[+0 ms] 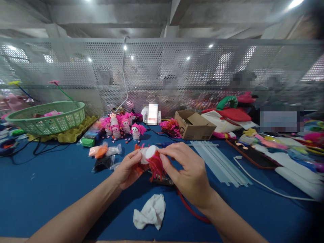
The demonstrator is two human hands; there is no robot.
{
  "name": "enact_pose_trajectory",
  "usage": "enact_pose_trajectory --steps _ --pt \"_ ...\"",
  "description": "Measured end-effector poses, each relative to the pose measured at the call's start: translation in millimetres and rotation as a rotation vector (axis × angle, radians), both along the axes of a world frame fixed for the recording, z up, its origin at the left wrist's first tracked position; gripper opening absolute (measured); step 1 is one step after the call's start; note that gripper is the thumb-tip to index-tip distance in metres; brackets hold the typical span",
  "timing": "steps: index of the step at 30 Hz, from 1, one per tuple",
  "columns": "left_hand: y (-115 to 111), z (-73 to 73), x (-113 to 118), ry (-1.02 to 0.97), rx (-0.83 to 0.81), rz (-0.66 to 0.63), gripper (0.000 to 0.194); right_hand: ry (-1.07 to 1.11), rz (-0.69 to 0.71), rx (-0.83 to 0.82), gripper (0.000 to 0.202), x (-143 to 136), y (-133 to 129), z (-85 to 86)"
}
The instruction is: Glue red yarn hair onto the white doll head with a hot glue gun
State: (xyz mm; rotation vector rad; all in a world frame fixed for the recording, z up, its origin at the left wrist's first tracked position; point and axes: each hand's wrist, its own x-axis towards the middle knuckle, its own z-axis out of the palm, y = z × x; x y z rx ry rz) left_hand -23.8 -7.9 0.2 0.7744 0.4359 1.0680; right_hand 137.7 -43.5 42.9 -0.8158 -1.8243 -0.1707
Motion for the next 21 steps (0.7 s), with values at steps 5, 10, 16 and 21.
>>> enact_pose_trajectory --steps 5,10,16,21 --pt "0.0 0.5 0.2 0.013 -0.008 0.016 0.036 -0.014 -0.012 0.02 0.013 -0.9 0.3 -1.1" --pt "-0.1 0.9 0.6 0.028 -0.007 0.016 0.036 0.009 -0.01 -0.007 0.014 -1.3 0.0 -0.8" --pt "-1.1 1.1 1.3 0.025 0.02 -0.009 0.037 0.007 -0.001 -0.025 0.012 -1.5 -1.4 0.4" --pt "-1.1 0.2 0.5 0.02 0.012 -0.002 0.035 0.007 0.006 -0.011 0.014 -0.5 -1.7 -0.6"
